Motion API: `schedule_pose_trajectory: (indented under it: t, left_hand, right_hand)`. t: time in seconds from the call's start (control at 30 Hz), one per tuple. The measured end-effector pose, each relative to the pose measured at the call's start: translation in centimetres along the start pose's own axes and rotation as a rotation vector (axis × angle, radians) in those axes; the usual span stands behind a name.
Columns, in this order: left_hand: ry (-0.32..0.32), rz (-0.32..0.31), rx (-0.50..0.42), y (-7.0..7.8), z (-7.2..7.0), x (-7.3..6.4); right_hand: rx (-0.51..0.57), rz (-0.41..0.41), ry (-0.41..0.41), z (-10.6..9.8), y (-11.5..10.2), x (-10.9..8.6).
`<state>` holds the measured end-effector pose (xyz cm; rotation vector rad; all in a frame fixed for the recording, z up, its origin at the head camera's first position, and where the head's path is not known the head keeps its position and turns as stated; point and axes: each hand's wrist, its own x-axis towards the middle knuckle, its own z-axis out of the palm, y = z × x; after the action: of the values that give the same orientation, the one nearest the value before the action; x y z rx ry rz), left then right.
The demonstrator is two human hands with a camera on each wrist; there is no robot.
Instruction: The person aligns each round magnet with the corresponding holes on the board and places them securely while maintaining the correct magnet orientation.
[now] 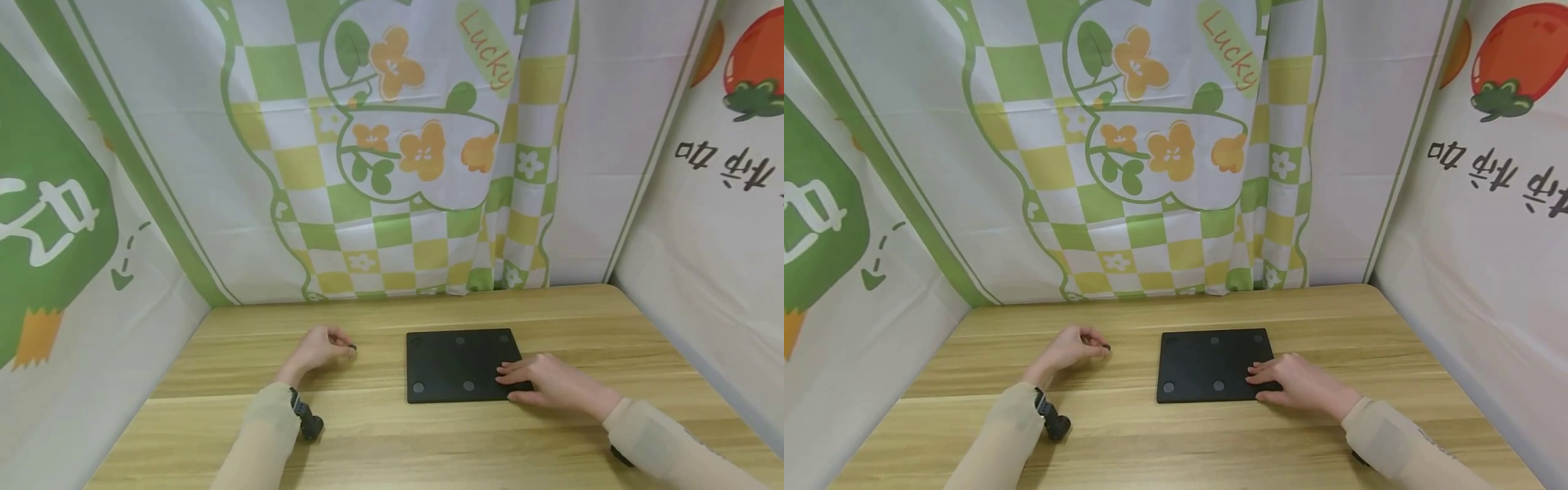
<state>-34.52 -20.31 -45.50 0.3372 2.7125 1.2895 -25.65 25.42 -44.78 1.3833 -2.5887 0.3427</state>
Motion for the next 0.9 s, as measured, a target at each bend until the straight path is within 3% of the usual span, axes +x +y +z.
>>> schedule_pose_trajectory:
  t: [0.73, 0.9]
  left_hand:
    - [-0.004, 0.041, -0.050, 1.7, 2.0, 1.0]
    - [-0.003, 0.025, -0.056, 2.2, 2.2, 1.1]
  right_hand:
    - [0.002, 0.011, -0.008, -0.1, -0.1, 0.0]
    - [0.007, 0.008, -0.008, -0.1, -0.1, 0.0]
